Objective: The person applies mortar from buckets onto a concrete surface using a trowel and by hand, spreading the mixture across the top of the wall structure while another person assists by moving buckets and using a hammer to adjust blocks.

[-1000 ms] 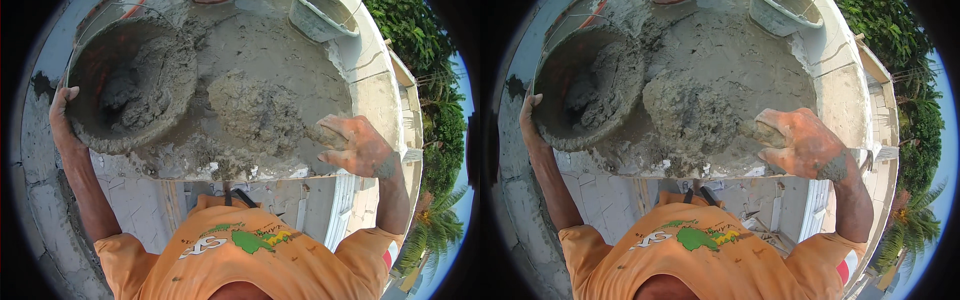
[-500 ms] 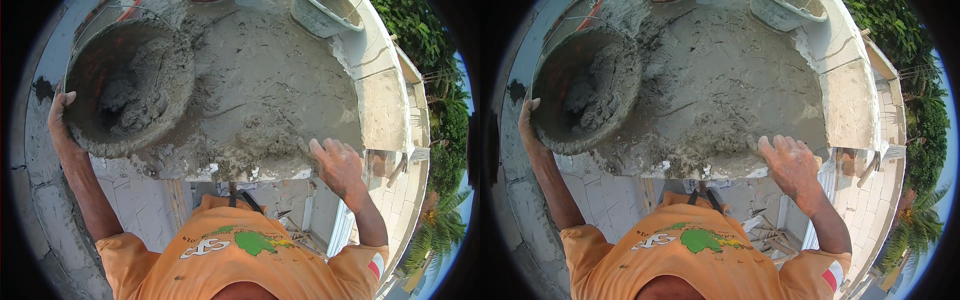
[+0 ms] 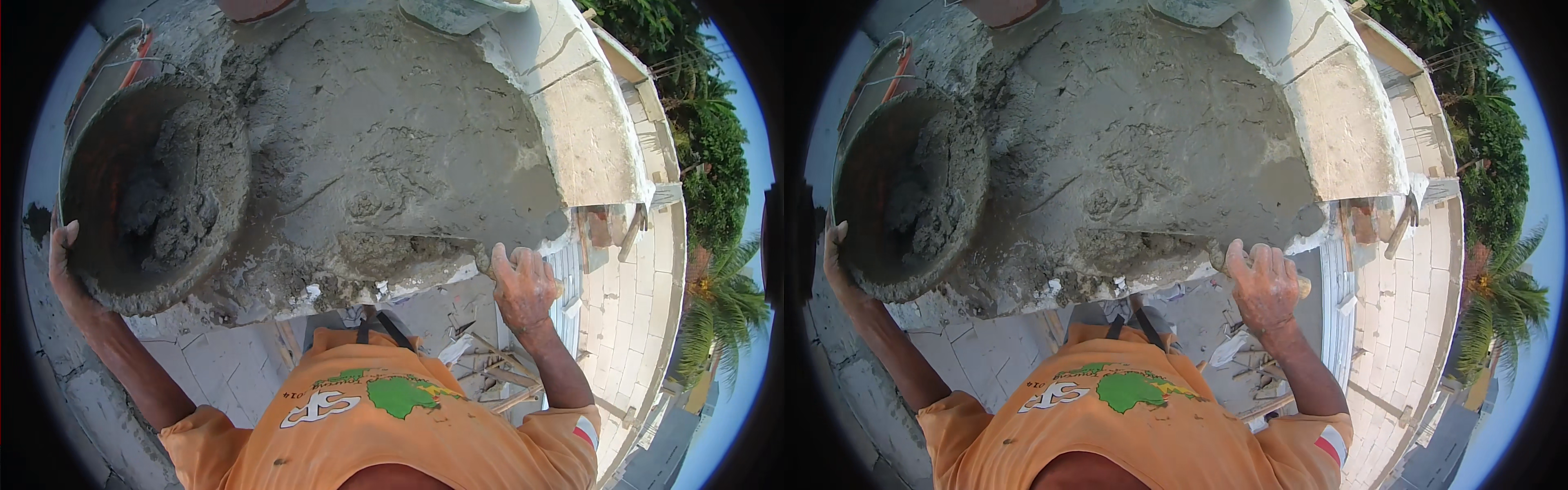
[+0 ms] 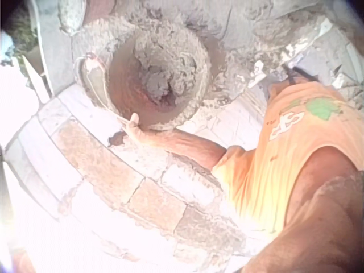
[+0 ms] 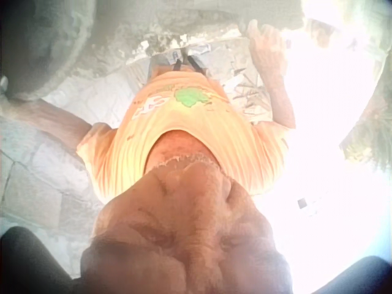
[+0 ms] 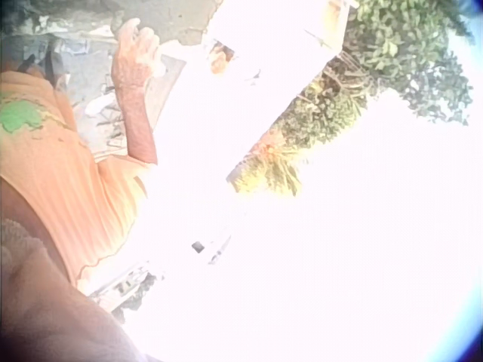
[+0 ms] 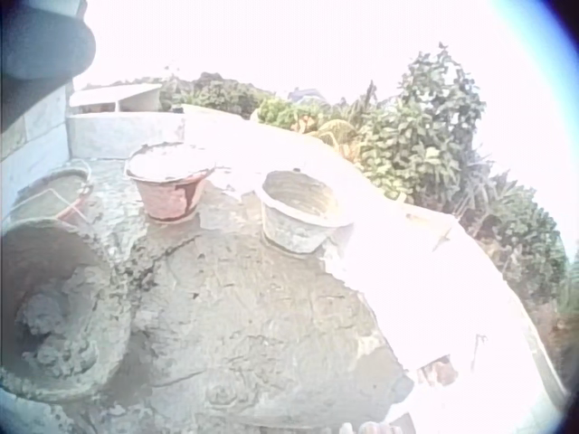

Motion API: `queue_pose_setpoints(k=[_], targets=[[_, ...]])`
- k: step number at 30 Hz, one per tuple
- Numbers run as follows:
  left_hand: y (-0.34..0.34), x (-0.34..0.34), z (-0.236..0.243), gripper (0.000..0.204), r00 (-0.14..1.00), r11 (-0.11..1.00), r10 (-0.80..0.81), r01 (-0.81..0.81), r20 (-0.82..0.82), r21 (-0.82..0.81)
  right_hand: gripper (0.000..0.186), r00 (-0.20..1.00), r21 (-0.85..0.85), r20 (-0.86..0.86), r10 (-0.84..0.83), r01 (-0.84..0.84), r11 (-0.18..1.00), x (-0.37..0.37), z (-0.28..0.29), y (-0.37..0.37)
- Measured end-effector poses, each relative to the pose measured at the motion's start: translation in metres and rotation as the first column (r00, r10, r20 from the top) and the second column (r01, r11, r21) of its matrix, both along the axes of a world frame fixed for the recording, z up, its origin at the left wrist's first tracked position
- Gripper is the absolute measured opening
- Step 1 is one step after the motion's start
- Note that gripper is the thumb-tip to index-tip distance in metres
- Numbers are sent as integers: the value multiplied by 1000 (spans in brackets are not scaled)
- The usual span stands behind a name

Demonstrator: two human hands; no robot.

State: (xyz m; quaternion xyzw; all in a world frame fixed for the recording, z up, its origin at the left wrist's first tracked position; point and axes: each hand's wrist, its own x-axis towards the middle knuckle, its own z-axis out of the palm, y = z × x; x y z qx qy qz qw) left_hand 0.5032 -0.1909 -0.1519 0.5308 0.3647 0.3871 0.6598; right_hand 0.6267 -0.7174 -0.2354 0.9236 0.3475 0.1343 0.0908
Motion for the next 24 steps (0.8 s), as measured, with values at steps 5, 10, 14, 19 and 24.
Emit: queue_pose_setpoints(k=[5, 10, 14, 19, 24], targets=[[-2, 1, 3, 36, 996, 998, -64, 64, 59, 0, 44, 993, 14, -38, -108, 108, 994, -6, 15, -2], [-5, 6, 6, 33, 994, 996, -75, 79, 78, -45, 57, 944, -20, -249, -219, 221, 975, -20, 30, -3], [0, 0, 3, 31, 995, 997, -74, 72, 73, 25, 66, 796, 219, -525, -301, 468, 856, -23, 52, 2], [14, -7, -3, 40, 996, 998, -61, 63, 58, -26, 52, 663, 65, -714, -224, 382, 922, -38, 81, 35], [13, -7, -4, 47, 999, 998, 30, -28, 29, -60, 58, 613, -150, -722, -320, 313, 938, -48, 62, 37]])
